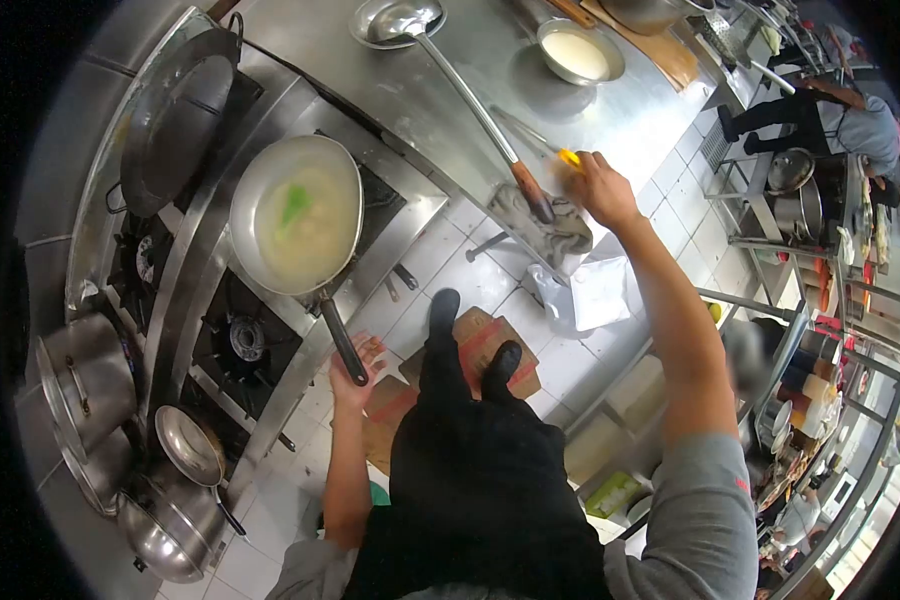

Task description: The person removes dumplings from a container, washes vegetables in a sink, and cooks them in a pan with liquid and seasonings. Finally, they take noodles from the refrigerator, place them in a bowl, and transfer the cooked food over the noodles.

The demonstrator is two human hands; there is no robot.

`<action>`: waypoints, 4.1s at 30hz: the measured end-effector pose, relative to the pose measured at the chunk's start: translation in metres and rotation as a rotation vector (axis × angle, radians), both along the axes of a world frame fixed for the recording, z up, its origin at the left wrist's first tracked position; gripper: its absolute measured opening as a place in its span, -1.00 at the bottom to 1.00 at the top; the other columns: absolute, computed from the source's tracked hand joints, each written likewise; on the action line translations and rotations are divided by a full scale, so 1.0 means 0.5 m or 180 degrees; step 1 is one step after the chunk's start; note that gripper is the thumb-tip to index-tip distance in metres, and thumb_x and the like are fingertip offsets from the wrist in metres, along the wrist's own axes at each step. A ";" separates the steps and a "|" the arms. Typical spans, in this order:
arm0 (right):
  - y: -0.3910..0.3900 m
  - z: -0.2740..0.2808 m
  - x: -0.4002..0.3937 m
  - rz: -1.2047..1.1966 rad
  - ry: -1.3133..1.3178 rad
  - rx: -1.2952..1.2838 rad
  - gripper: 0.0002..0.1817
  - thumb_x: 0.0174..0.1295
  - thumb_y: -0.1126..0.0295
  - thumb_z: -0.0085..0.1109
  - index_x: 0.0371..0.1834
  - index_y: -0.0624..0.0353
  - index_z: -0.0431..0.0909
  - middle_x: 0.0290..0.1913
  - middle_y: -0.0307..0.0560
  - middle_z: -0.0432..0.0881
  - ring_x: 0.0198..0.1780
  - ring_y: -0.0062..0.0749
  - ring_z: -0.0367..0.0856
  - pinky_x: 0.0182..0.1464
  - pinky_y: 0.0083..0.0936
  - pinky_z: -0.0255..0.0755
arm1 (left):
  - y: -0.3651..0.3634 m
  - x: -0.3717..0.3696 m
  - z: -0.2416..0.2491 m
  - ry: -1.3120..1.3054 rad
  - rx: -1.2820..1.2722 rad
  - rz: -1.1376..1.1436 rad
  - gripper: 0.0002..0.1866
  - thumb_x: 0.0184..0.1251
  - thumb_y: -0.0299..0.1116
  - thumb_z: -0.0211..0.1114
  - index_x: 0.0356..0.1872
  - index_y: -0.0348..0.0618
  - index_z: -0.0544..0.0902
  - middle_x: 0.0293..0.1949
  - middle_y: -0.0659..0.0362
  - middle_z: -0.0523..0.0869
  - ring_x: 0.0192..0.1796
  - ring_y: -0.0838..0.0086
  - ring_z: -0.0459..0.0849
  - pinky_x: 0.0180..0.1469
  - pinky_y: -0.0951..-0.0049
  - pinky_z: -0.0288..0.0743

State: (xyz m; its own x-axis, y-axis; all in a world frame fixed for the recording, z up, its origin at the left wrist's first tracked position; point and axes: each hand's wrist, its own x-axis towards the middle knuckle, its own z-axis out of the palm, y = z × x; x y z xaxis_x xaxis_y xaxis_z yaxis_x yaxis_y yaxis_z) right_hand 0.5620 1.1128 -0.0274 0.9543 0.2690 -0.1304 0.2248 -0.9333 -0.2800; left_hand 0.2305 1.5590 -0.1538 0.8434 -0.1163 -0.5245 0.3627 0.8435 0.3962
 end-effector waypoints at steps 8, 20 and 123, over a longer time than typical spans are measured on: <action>-0.022 0.215 -0.334 -0.0927 0.0093 0.1136 -0.43 0.26 0.42 0.24 0.32 0.14 0.26 -0.20 0.19 0.65 -0.21 0.08 0.70 -0.13 -0.19 0.56 | -0.098 0.114 -0.253 0.1151 -0.0384 0.1572 -0.50 0.33 -0.33 0.04 0.24 -0.41 0.43 0.37 -0.13 0.40 0.42 0.00 0.35 0.51 -0.16 0.13; 0.397 -0.067 -0.332 0.0186 0.1491 0.2097 -0.62 0.29 0.30 0.14 0.11 0.25 0.50 -0.08 0.29 0.65 -0.01 0.25 0.61 0.07 -0.08 0.49 | -0.054 0.043 -0.227 0.0594 -0.0827 0.0921 -0.85 0.19 -0.51 0.14 -0.26 -0.26 0.64 -0.03 0.00 0.69 0.11 0.16 0.62 0.25 0.13 0.48; -1.304 0.393 -1.221 -0.4876 0.0023 -0.1348 -0.78 0.22 0.47 0.05 -0.30 0.28 0.73 -0.24 0.23 0.73 -0.16 0.01 0.76 -0.16 -0.18 0.64 | -1.232 0.103 0.643 -0.1067 0.2127 -0.6225 -0.61 0.56 -0.13 0.08 -0.46 -0.15 0.37 -0.73 0.27 0.29 -0.79 0.57 0.25 -0.73 0.53 0.15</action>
